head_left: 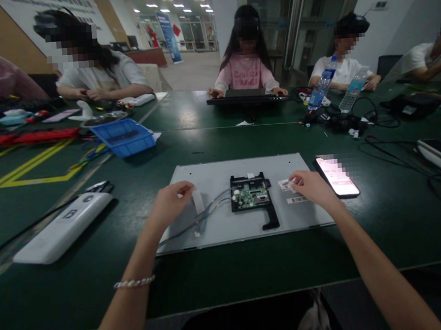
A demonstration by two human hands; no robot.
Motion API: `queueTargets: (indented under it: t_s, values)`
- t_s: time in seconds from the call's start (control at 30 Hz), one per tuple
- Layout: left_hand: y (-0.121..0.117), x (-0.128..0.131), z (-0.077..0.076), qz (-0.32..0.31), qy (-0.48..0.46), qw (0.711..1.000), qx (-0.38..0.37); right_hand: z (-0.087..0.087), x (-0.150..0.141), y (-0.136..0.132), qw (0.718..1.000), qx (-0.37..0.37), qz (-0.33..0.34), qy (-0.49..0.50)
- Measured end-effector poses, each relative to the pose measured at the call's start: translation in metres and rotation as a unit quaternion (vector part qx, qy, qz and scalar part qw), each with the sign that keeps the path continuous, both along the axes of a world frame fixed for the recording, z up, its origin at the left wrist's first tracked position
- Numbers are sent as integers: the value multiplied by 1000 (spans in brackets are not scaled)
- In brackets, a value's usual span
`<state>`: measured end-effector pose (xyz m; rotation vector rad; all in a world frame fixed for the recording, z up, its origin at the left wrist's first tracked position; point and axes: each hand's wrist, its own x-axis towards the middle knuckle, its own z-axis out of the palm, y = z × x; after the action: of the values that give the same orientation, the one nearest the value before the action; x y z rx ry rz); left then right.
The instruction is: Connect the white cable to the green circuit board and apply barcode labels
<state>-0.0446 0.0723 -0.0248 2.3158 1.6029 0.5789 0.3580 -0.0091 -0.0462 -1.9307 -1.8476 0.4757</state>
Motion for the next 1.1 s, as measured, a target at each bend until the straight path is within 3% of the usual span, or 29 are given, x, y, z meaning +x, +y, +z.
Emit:
queueTargets:
  t_s: [0.13, 0.23, 0.4, 0.5, 0.6, 0.73, 0.9, 1.0, 1.1]
  values:
    - [-3, 4, 0, 19, 31, 999, 31, -1, 7, 1, 998, -7, -49, -36]
    - [-10, 22, 14, 12, 61, 993, 97, -3, 10, 3, 996, 22, -59, -67]
    - [-15, 90, 39, -126, 125, 975, 134, -4, 6, 2, 997, 39, -35, -54]
    - [-8, 135, 35, -187, 197, 954, 123, -2, 3, 0, 997, 43, -29, -55]
    - [1, 163, 21, -192, 241, 943, 124, 1, 2, 0, 997, 41, -35, -55]
    - [11, 170, 11, -182, 248, 943, 125, 4, 4, 2, 997, 41, -43, -53]
    - [19, 173, 18, -182, 236, 946, 128, 6, 3, 2, 997, 41, -43, -55]
    - [18, 192, 24, -199, 212, 945, 153, 5, 4, 1, 997, 39, -43, -51]
    - [11, 217, 23, -255, 216, 927, 168, 3, 6, 2, 997, 40, -42, -46]
